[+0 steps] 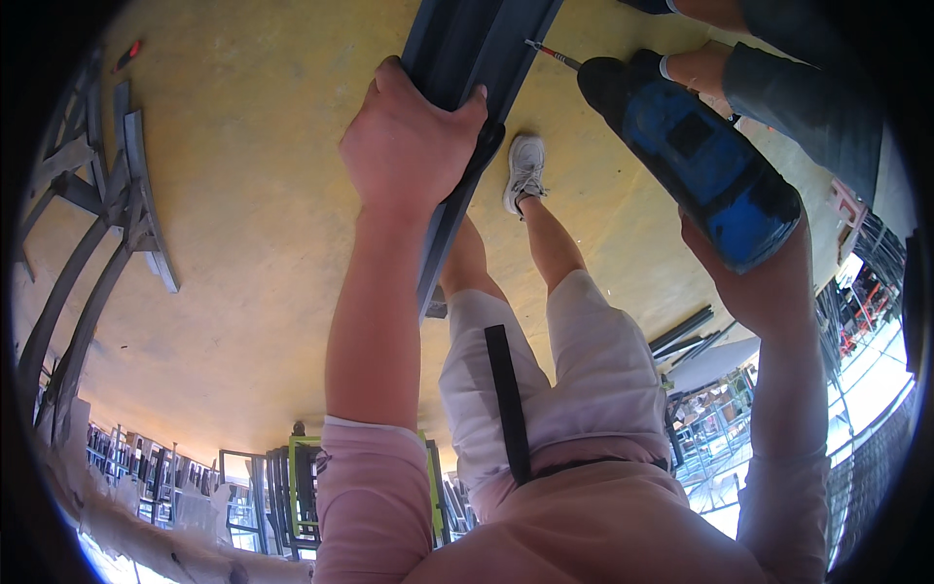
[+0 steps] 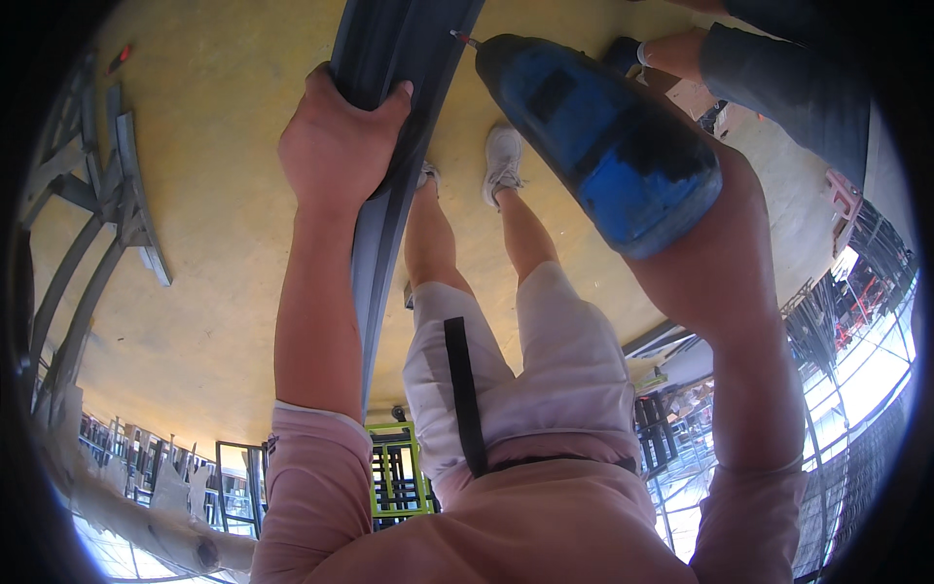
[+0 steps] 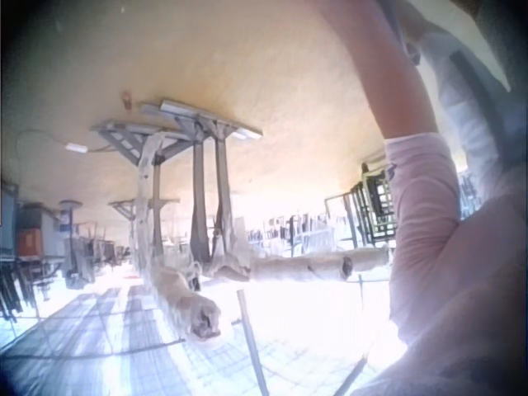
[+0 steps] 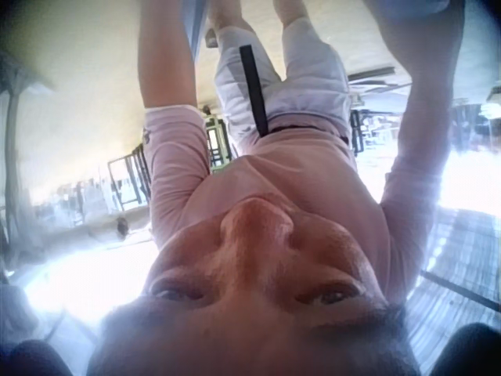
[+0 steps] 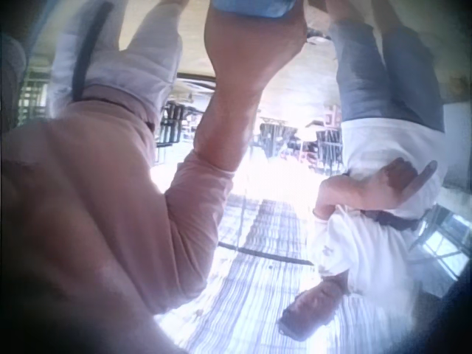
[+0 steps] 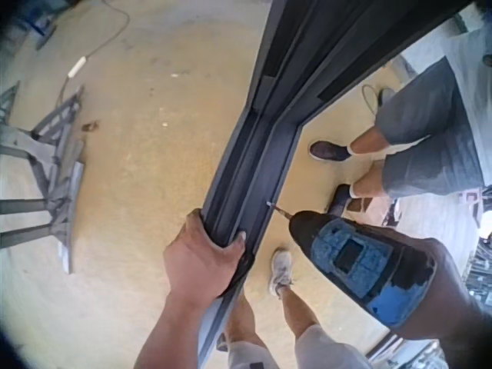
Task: The person assembles a metal window frame by picking up rubber gaskets from the floor and pressing them into the frame channels. They use a orange mallet to tap the strips into place and then use a power drill to secure screws into the metal frame joints.
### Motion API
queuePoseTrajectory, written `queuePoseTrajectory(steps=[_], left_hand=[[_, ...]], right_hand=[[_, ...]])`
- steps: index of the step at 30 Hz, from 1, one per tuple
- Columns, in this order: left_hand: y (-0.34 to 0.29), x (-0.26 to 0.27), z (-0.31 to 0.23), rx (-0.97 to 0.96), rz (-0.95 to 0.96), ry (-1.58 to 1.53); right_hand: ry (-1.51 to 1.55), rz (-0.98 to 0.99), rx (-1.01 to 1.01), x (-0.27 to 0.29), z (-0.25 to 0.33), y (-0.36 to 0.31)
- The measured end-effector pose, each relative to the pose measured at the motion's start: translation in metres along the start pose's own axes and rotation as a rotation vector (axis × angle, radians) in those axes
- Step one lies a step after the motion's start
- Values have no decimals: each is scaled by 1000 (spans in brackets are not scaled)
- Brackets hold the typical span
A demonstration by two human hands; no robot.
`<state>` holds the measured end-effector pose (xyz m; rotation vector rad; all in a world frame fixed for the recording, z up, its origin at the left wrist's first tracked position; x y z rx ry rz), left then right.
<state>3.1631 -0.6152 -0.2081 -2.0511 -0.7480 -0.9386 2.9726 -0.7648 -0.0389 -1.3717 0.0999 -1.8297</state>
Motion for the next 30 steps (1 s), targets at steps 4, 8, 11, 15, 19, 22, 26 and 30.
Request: queuePoseTrajectory(steps=[4, 8, 11, 15, 19, 22, 26, 30], left_hand=[[1, 2, -3, 12, 7, -4], [1, 0, 1, 12, 6, -16], [2, -2, 0, -3, 22, -59], [2, 1, -3, 23, 63, -54], [2, 3, -3, 10, 52, -63], [1, 2, -3, -23, 0, -69], [0, 1, -1, -31, -1, -77], [0, 3, 0, -31, -26, -88]], right_hand=[[-147, 114, -49, 8, 5, 5], [-163, 186, -50, 7, 14, 12], [-201, 58, 137, 13, 39, 18], [-225, 12, 229, 16, 55, 23], [-147, 42, 198, 15, 52, 29], [-177, 52, 219, 19, 57, 32], [-126, 83, 173, 14, 51, 33], [-87, 61, 217, 11, 47, 32]])
Point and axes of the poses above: each hand's wrist, its own y-axis towards the middle knuckle, its own x-axis out of the back of the hand, z = x × y, the point moved 7 cm from there along y, towards the middle knuckle, and after that the axes turned 4 degrees about -z, right-handed, at the moved point
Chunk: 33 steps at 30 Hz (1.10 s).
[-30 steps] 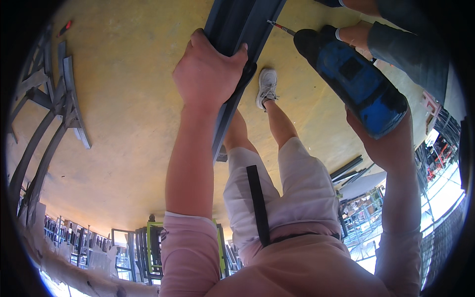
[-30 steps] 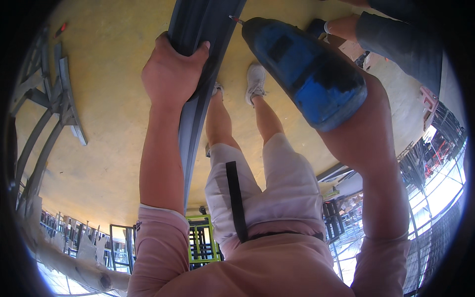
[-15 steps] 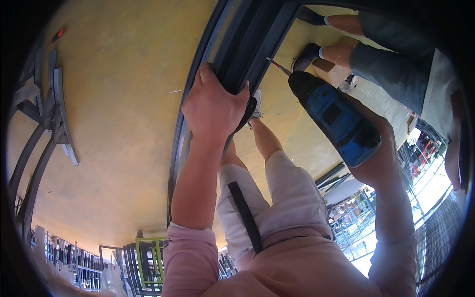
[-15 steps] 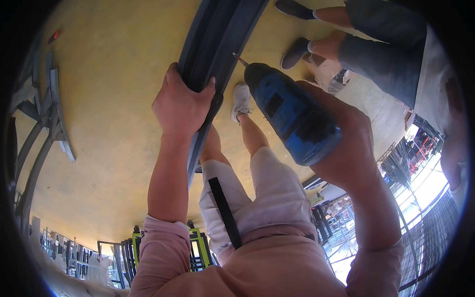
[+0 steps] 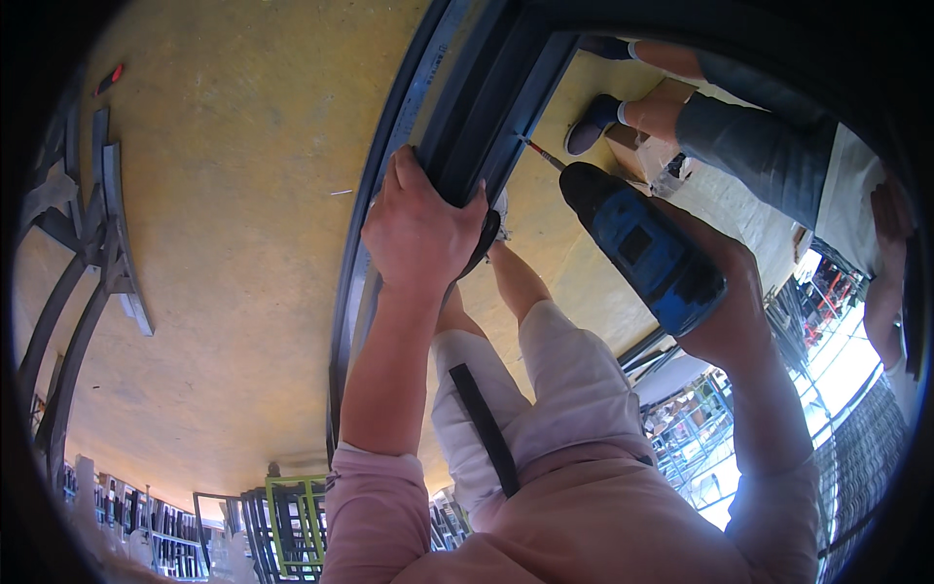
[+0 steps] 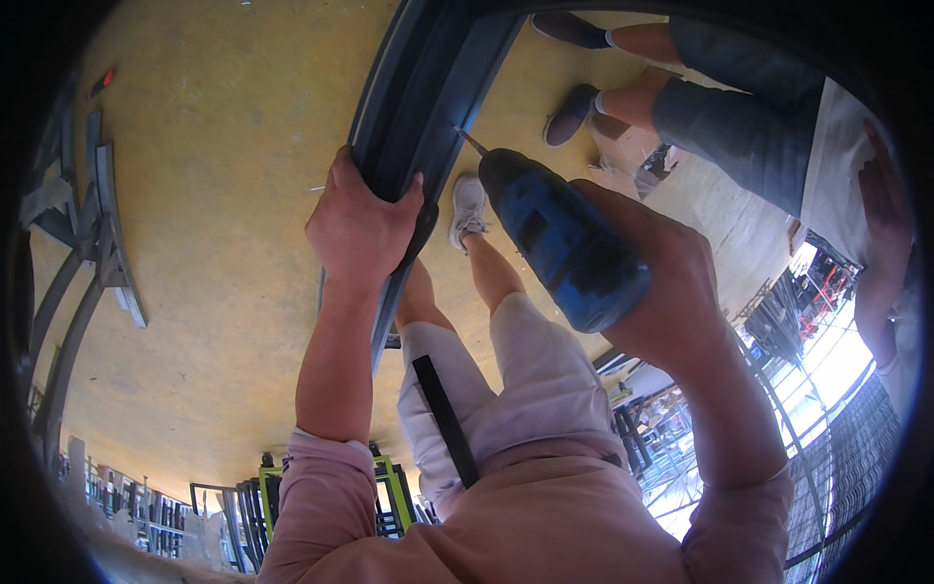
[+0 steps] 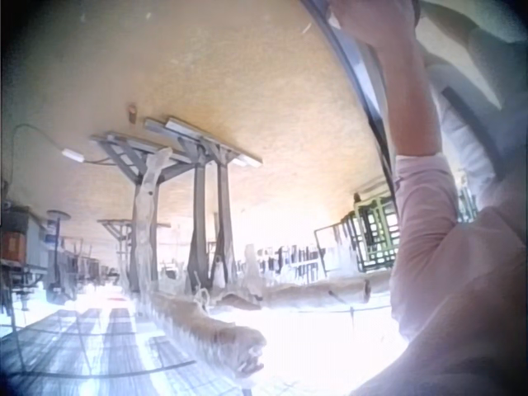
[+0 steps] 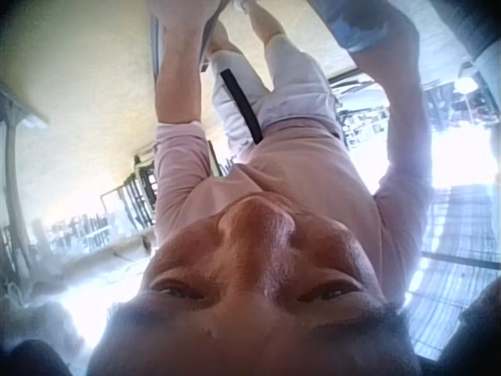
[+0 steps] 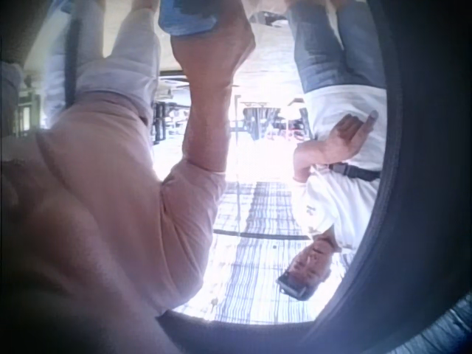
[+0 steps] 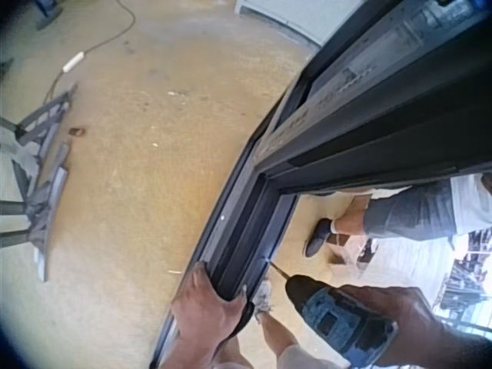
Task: The person assembles a metal window frame by picking up rubber gaskets from the floor and pressing them into the frame channels. They use a orange mallet to tap the strips into place and then use a power drill to secure screws into the metal frame joints.
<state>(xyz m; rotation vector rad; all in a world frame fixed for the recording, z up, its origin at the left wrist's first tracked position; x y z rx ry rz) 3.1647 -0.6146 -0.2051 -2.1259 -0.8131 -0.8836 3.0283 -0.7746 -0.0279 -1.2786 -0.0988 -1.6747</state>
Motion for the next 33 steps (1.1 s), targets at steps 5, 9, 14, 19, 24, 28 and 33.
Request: queuePoseTrajectory(steps=[5, 9, 14, 19, 24, 28, 33], left_hand=[[1, 0, -1, 6, 10, 14], [-1, 1, 0, -2, 6, 1], [0, -1, -3, 14, 31, 34], [1, 0, 1, 15, 4, 19], [-1, 1, 0, 12, 26, 12], [-1, 1, 2, -14, -37, 20], [-2, -1, 4, 20, 8, 0]], right_hand=[[-29, -30, 64, 0, 0, -4], [29, 1, -2, 1, -5, -3], [58, -32, 67, -3, -18, -6], [95, 12, 15, -3, -24, -11], [176, 59, -109, -16, -37, -12], [95, 57, -21, -4, -34, -4], [125, 18, -5, -8, -35, -2]])
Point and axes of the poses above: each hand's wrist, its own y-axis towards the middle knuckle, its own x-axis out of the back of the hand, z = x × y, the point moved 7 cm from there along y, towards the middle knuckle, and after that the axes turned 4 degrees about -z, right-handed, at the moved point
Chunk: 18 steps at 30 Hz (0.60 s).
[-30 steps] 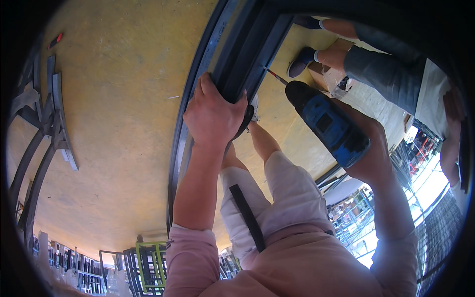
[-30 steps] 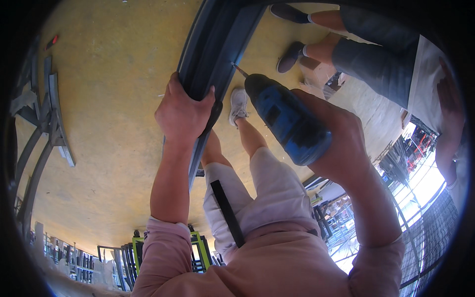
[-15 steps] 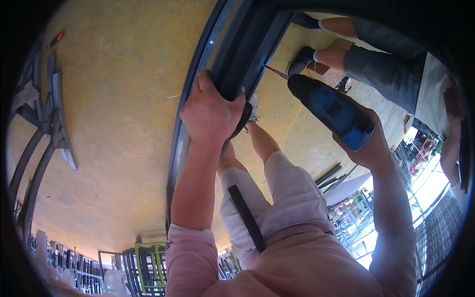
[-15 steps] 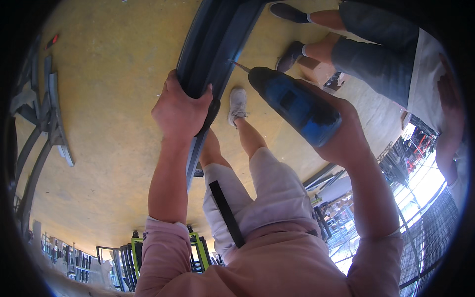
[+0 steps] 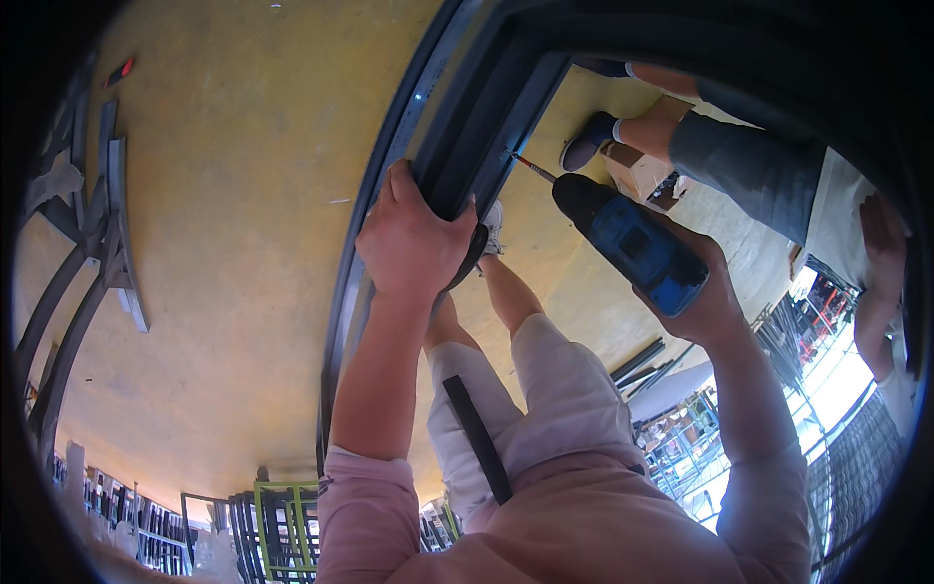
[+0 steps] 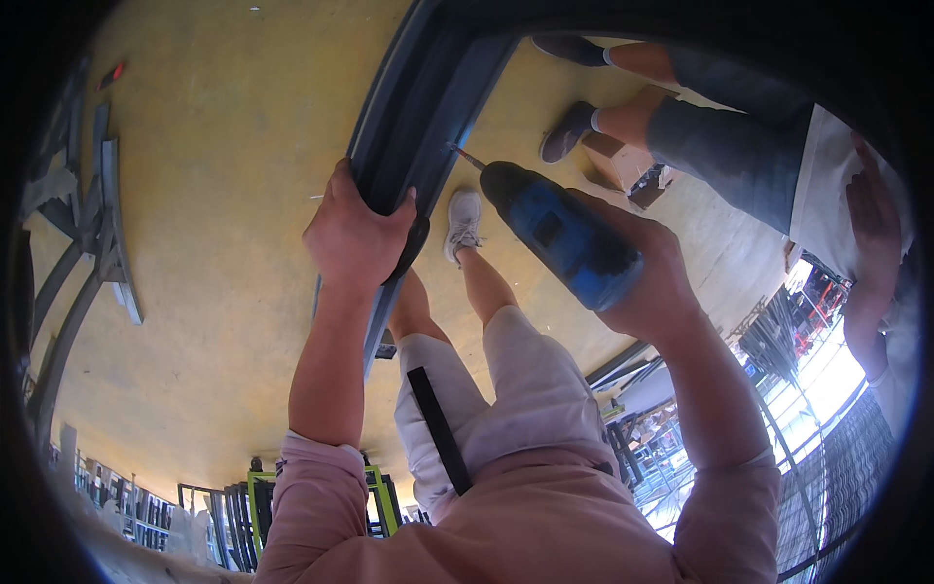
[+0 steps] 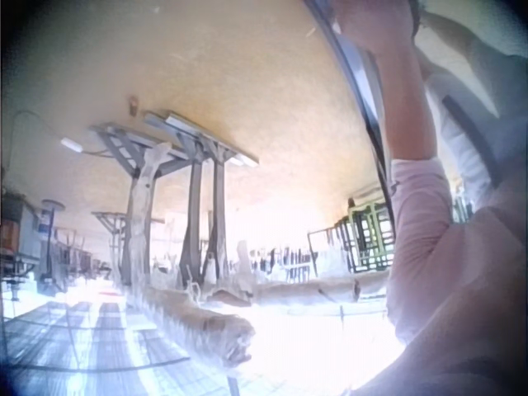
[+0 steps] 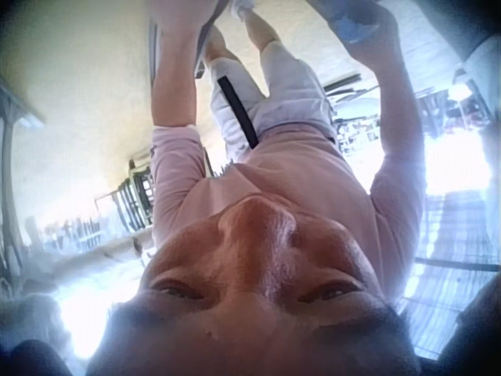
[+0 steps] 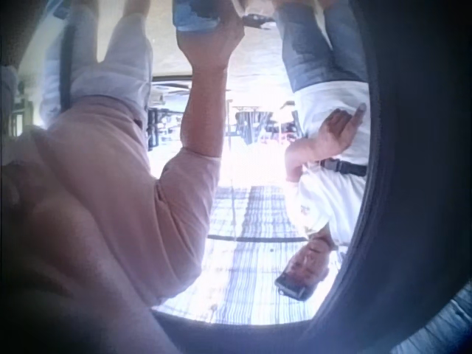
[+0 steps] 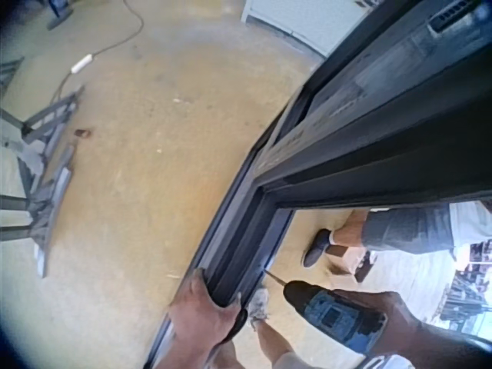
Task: The person assembles a metal window frame by picking up rubber gaskets from the floor and pressing them into the frame channels. They use a orange mallet to tap the strips into place and then use a power drill to secure screws into the metal frame joints.
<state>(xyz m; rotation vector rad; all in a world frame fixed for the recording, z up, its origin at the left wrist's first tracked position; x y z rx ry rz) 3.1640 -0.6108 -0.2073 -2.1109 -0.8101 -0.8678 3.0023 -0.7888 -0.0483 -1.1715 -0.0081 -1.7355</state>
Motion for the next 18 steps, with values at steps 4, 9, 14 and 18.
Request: queuePoseTrajectory(steps=[4, 9, 14, 18], left_hand=[[1, 1, -3, -7, -10, 13], [1, 1, -1, -72, -88, 24], [0, 1, -3, -85, -107, 25], [0, 3, -3, -92, -134, 23]], right_hand=[[-71, -30, 59, 3, 8, 2], [-54, 2, 59, -6, 3, 5], [-8, 6, 41, -9, 1, 12], [-99, 34, 88, -7, 6, 15]])
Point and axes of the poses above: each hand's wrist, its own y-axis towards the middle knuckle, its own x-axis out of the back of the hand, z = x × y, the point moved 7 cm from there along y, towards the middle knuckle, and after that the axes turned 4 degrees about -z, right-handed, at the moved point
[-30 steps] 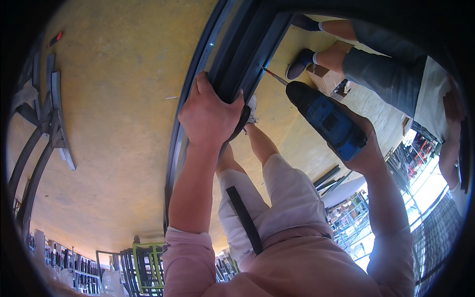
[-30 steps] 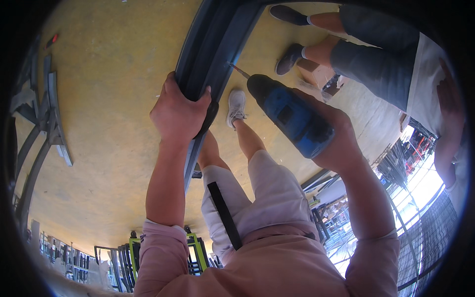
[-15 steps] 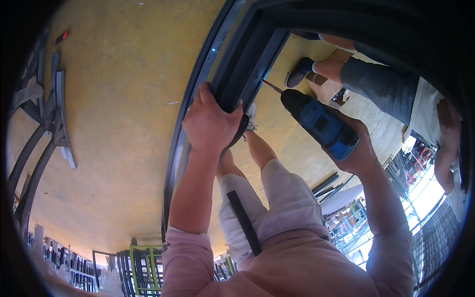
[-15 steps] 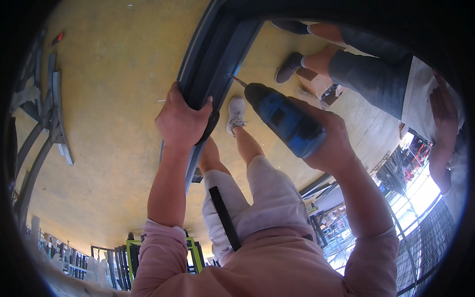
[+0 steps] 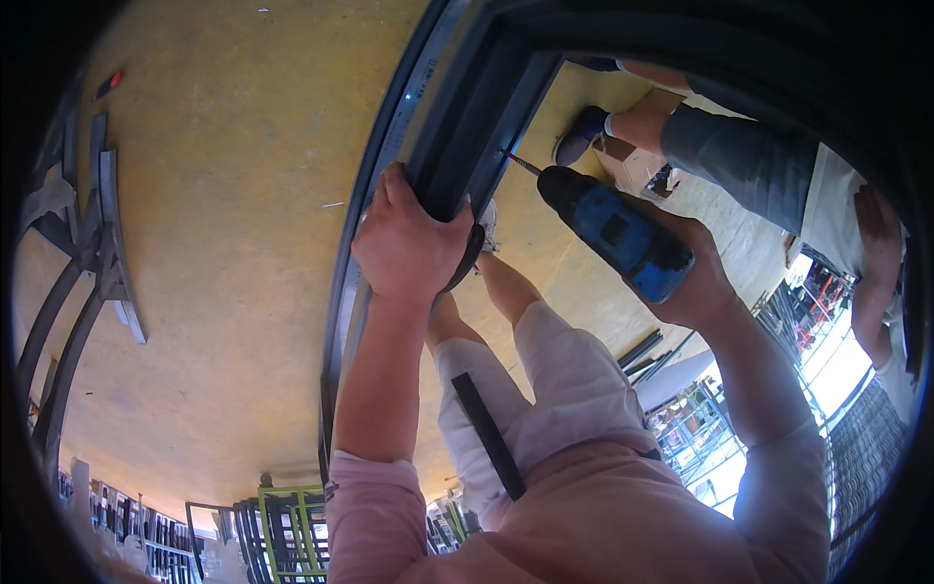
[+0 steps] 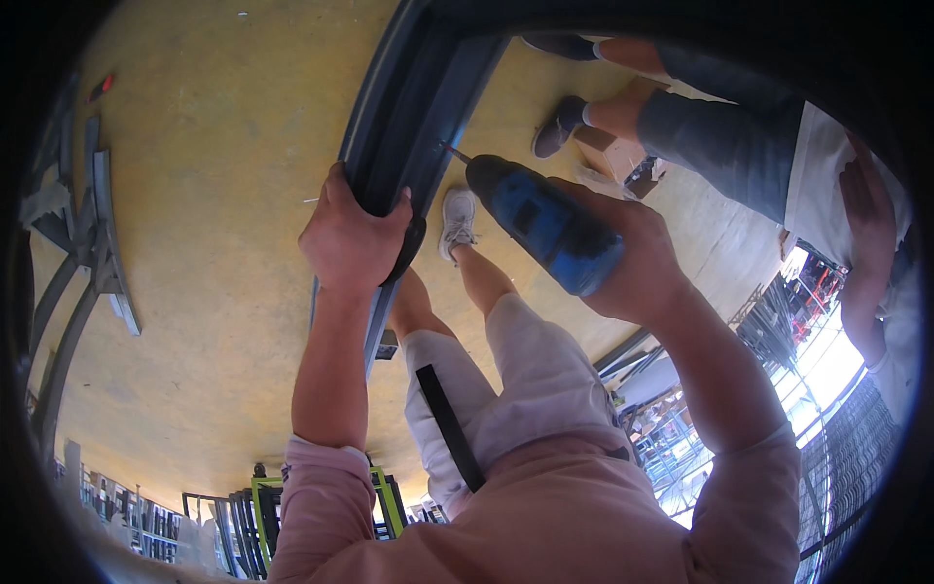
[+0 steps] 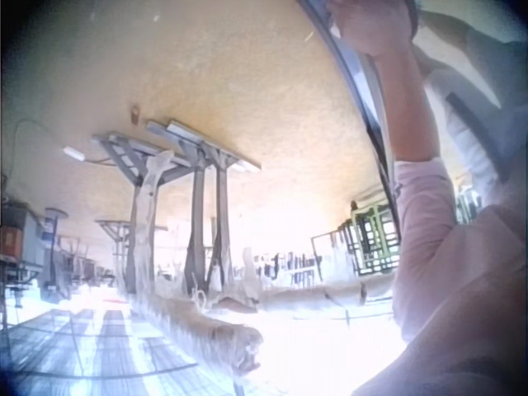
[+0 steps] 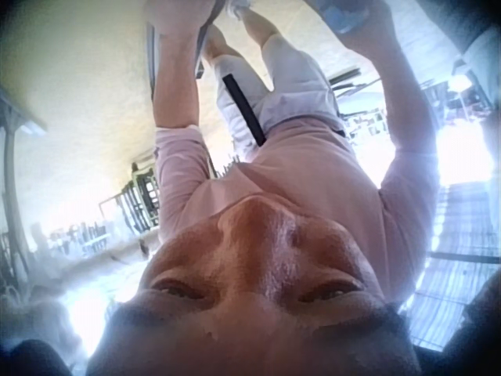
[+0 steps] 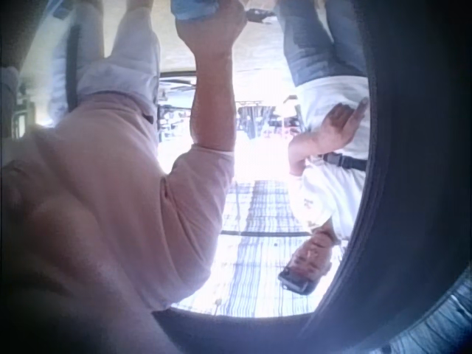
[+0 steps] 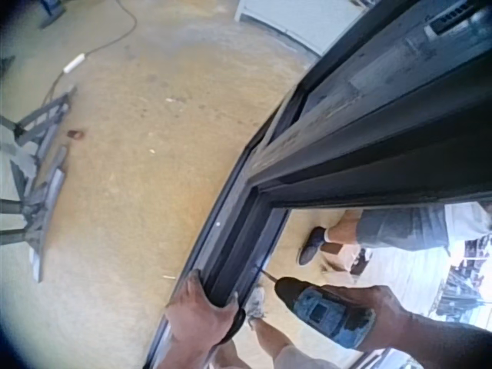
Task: The person assembles a metal window frame by picking up rubber gaskets from the floor and pressing them into the frame channels. They use a orange mallet to tap the strips into place and then use a power drill to secure screws into the metal frame joints.
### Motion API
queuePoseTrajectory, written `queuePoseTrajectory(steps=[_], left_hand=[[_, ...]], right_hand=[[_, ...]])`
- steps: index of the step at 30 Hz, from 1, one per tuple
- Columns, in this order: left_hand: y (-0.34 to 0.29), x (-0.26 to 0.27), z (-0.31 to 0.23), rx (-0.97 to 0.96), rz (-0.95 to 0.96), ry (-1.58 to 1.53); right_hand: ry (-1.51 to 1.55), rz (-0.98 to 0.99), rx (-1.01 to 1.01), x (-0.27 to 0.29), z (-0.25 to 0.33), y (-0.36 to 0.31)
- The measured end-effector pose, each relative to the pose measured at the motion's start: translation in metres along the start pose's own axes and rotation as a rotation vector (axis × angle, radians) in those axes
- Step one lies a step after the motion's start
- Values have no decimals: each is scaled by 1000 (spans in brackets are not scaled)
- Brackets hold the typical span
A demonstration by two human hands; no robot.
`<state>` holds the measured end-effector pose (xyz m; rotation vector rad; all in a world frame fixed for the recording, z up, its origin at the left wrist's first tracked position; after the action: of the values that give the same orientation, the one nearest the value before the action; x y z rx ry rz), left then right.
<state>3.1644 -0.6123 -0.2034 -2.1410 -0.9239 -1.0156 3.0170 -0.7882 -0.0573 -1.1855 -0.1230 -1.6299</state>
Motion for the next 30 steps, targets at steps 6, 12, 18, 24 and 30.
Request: queuePoseTrajectory(steps=[6, 12, 18, 24, 30], left_hand=[[1, 1, -1, 16, 2, 10], [1, -2, -5, -5, -24, 8], [1, -2, -10, -95, -21, -72], [-5, -5, -13, -58, 19, -102], [-1, 10, -30, -194, -65, 26]], right_hand=[[33, 57, -106, 0, -7, 2], [-66, 10, -116, 0, -2, -3], [172, -70, -147, -14, -12, -65], [896, 60, -831, -104, -60, -197], [1637, 87, -1444, -236, -103, -313]])
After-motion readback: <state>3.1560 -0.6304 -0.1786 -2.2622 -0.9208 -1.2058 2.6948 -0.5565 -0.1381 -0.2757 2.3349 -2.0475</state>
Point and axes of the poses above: each hand's wrist, its own y-axis towards the middle knuckle, its own x-axis out of the back of the hand, z = x × y, the point moved 7 cm from there along y, towards the middle knuckle, and after that the axes turned 4 degrees about -z, right-handed, at the moved point
